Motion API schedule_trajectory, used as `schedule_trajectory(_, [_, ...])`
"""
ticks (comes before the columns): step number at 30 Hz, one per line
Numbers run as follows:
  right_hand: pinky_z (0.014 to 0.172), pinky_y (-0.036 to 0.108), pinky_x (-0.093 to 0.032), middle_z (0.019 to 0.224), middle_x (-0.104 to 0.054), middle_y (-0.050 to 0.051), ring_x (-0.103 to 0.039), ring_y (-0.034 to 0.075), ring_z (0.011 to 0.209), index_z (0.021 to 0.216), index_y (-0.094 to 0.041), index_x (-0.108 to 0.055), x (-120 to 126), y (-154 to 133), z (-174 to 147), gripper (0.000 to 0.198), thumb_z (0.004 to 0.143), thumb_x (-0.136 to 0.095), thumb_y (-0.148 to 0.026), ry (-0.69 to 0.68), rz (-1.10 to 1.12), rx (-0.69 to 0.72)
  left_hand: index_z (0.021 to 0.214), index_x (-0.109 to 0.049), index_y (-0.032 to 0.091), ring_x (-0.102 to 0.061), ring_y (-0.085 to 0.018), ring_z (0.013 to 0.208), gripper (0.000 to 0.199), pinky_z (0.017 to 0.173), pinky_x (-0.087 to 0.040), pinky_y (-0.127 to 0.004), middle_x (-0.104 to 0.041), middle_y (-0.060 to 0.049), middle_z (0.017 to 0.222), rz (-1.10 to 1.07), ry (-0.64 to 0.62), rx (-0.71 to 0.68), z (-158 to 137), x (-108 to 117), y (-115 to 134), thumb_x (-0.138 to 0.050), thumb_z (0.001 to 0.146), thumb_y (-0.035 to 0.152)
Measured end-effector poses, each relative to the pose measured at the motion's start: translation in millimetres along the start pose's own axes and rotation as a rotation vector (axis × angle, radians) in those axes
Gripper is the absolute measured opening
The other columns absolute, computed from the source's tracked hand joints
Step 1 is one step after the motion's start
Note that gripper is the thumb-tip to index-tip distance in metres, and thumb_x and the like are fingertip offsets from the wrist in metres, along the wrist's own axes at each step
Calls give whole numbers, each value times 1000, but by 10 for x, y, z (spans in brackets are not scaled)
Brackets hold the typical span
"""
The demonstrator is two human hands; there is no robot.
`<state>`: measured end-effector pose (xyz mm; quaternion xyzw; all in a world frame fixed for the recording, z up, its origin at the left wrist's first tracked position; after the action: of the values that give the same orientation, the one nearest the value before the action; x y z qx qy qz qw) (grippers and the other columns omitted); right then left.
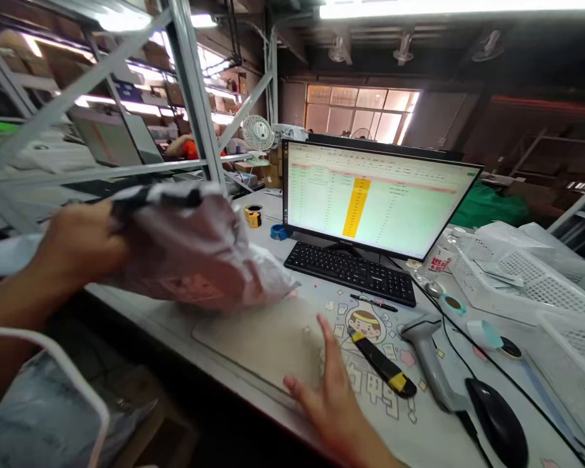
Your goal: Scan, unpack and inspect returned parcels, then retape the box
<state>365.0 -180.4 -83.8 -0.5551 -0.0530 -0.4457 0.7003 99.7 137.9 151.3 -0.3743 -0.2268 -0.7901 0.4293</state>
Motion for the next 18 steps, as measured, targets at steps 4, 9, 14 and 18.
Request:
schedule_trajectory(4, [133,62,-31,179,-27,20,-32,37,165,178,-25,-7,479,-700,615,135,79,-88,-70,98,161,150,109,-72,-1,-67,-26,109,54,98,-48,-36,-72,-11,112,-209,-211,-295,356,298,668,-35,96,35])
schedule_trajectory(9, [112,52,-53,138,-73,18,-71,32,121,147,-14,-60,462,-481,823,85,82,-83,-63,24,329,-34,109,-75,1,-68,-17,91,43,82,-47,-28,-74,-10,102,-348,-567,-351,317,-71,1374,-45,95,28])
schedule_trajectory(14, [108,48,-52,119,-79,12,-71,29,109,118,-16,-71,368,160,578,58,78,-78,-56,100,344,-180,102,-78,10,-65,-18,73,31,74,-49,-31,-74,-10,89,-335,-602,-370,110,-520,1509,-56,93,30])
schedule_trajectory(18, [105,48,-53,114,-79,13,-71,28,104,112,-15,-70,328,356,414,55,74,-79,-54,125,399,-302,117,-80,14,-67,-21,83,33,82,-52,-35,-74,-9,93,-270,-555,-432,105,-734,1561,-64,94,32])
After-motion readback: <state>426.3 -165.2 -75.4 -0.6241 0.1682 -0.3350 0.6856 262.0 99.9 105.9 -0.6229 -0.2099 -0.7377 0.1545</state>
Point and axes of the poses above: each hand's wrist, its own z-axis towards the middle knuckle, its own x-axis out of the back of the hand, y = z × x, the point moved 3 cm from there along z, towards the middle knuckle
